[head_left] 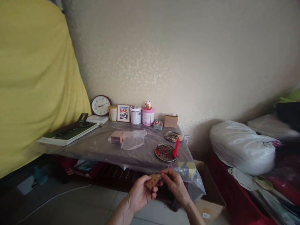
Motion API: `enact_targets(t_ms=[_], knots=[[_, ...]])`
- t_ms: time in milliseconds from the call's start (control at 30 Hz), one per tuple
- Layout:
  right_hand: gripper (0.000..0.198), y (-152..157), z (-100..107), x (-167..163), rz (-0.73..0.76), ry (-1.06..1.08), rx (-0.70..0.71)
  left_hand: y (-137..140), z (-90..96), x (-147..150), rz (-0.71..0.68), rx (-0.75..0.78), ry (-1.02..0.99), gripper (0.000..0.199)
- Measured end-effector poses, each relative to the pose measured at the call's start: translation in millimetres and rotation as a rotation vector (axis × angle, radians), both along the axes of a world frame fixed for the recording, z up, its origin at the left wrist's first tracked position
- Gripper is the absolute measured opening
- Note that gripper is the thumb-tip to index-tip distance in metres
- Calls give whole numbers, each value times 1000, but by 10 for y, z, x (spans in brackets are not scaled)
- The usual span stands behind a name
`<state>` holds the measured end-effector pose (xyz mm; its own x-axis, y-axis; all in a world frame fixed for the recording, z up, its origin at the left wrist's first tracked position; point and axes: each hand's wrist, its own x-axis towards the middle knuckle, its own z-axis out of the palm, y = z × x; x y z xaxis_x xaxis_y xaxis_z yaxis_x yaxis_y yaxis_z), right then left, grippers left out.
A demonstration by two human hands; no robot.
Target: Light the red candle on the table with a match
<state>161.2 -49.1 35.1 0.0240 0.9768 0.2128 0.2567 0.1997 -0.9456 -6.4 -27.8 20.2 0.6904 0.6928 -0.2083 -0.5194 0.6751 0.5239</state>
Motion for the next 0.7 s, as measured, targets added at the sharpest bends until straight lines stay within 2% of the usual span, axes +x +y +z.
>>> enact_targets(t_ms=[133, 333, 467, 700], knots=[[31, -23, 37, -10, -9, -40, 14, -6, 13, 17, 44, 41, 35, 29], [32, -19, 64, -5, -30, -71, 37, -49, 60, 45, 153, 240, 142, 29], [30, -18, 65, -13, -26, -94, 57, -48, 73, 41, 199, 249, 182, 28], [22, -25, 64, 2, -12, -200, 93, -63, 33, 35, 185, 303, 284, 33]])
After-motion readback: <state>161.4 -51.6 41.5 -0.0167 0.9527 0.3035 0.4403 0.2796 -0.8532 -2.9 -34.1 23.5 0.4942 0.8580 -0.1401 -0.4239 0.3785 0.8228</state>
